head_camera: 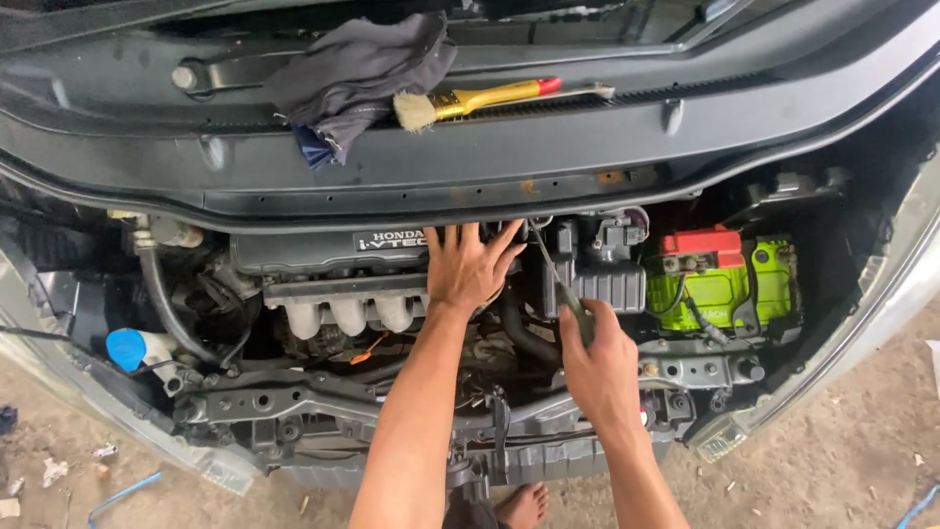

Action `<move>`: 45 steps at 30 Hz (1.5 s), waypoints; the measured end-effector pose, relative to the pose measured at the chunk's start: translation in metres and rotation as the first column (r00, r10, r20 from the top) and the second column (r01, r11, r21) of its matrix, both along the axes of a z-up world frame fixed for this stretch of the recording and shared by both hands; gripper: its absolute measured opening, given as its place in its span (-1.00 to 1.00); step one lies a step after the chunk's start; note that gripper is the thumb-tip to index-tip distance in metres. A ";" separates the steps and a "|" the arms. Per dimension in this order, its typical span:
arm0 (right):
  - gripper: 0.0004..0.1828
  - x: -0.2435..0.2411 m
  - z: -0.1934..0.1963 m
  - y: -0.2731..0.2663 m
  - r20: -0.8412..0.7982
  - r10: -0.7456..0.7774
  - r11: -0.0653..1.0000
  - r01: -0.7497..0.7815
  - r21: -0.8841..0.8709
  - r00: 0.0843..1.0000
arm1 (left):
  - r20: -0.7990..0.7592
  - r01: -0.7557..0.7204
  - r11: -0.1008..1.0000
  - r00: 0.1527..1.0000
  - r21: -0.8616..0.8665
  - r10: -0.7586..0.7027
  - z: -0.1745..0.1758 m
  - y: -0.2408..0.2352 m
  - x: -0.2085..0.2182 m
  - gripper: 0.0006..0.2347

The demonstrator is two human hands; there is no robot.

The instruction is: The person cleans the front bumper area of a car using a brush and a cloth. They then move to the engine bay and use a screwdriver to work on components near the battery and engine block.

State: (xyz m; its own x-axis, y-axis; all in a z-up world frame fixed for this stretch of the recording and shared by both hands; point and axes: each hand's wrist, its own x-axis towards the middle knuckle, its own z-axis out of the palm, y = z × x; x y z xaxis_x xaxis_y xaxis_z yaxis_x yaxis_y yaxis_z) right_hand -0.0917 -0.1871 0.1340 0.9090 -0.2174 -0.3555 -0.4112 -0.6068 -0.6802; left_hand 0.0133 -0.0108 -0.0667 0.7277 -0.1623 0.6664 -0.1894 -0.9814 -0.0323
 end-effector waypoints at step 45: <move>-0.57 0.017 0.036 0.044 -0.306 -0.409 0.718 0.510 0.475 0.860 | -0.381 -0.041 0.999 0.924 -0.001 0.038 0.045 -0.012 -0.004 -0.67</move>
State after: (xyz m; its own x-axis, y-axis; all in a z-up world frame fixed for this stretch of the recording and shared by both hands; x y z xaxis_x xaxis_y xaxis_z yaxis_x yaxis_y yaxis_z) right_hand -0.0750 -0.1429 0.1701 0.6618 -0.3271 -0.6746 -0.6803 0.1162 -0.7237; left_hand 0.0094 -0.0230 -0.0214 0.9328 -0.1235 0.3387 -0.1466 -0.9882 0.0434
